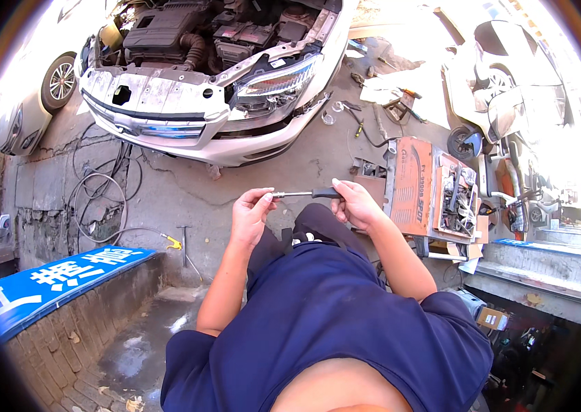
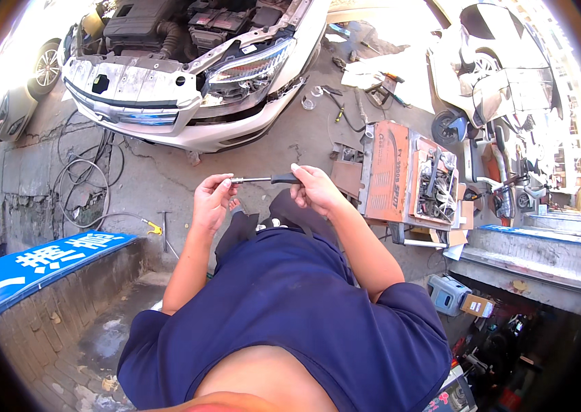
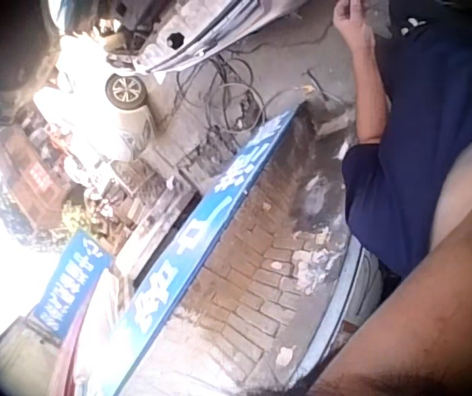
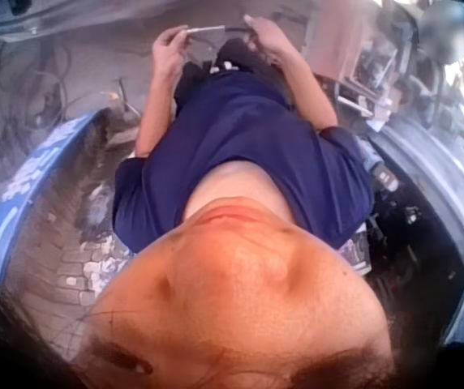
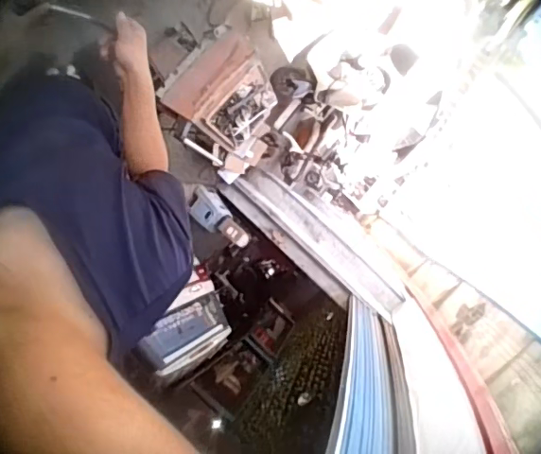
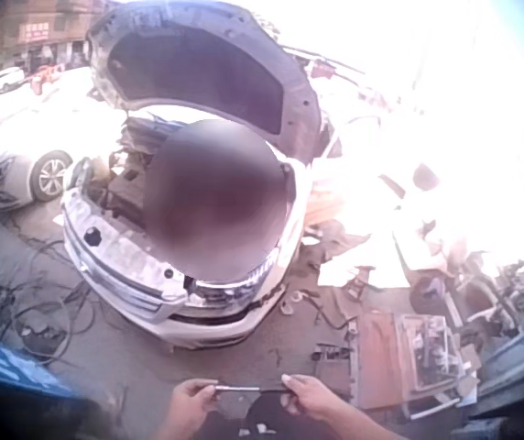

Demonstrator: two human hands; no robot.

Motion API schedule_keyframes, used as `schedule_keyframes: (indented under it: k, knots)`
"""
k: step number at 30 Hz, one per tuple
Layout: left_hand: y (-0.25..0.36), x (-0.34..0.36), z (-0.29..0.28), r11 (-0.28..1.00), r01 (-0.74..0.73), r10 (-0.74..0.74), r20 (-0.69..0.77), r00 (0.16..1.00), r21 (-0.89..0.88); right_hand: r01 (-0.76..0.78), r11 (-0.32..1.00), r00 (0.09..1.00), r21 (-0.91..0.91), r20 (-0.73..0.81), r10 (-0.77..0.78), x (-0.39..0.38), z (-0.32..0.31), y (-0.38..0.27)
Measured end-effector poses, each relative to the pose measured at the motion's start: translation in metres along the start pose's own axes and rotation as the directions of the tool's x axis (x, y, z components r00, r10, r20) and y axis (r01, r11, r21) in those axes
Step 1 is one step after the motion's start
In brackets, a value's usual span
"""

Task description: The person uses a screwdriver to remove screws from the front bumper of a white car. They then detach the bumper cover and work on the headlight assembly area, removing additional fasteners and adjusting components.

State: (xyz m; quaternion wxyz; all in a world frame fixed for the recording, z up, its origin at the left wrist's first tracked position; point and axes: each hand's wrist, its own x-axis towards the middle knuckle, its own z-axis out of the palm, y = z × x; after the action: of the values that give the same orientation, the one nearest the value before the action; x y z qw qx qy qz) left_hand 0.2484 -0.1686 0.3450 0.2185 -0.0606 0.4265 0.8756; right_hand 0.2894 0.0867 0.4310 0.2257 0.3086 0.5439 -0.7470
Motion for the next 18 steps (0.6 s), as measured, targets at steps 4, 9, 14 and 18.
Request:
schedule_keyframes:
  k: [4, 9, 14, 18]
  knots:
    - [0.012, 0.023, -0.009, 0.974, 0.132, -0.141, -0.036, 0.989, -0.183, 0.026, 0.999, 0.999, 0.035, 0.029, -0.027, 0.016, 0.01, -0.013]
    - [0.015, 0.074, 0.003, 0.938, 0.148, -0.193, -0.118, 0.974, -0.314, 0.058, 0.998, 0.997, 0.034, 0.049, -0.06, 0.054, 0.002, -0.032]
    - [0.0, 0.166, 0.04, 0.975, 0.002, -0.094, -0.409, 0.908, -0.221, 0.187, 0.974, 0.982, -0.131, 0.024, -0.186, 0.122, -0.014, -0.074]
    - [-0.011, 0.27, 0.065, 0.99, -0.14, 0.11, -0.515, 0.85, -0.02, 0.253, 0.909, 0.967, -0.332, 0.062, -0.247, 0.193, -0.034, -0.136]
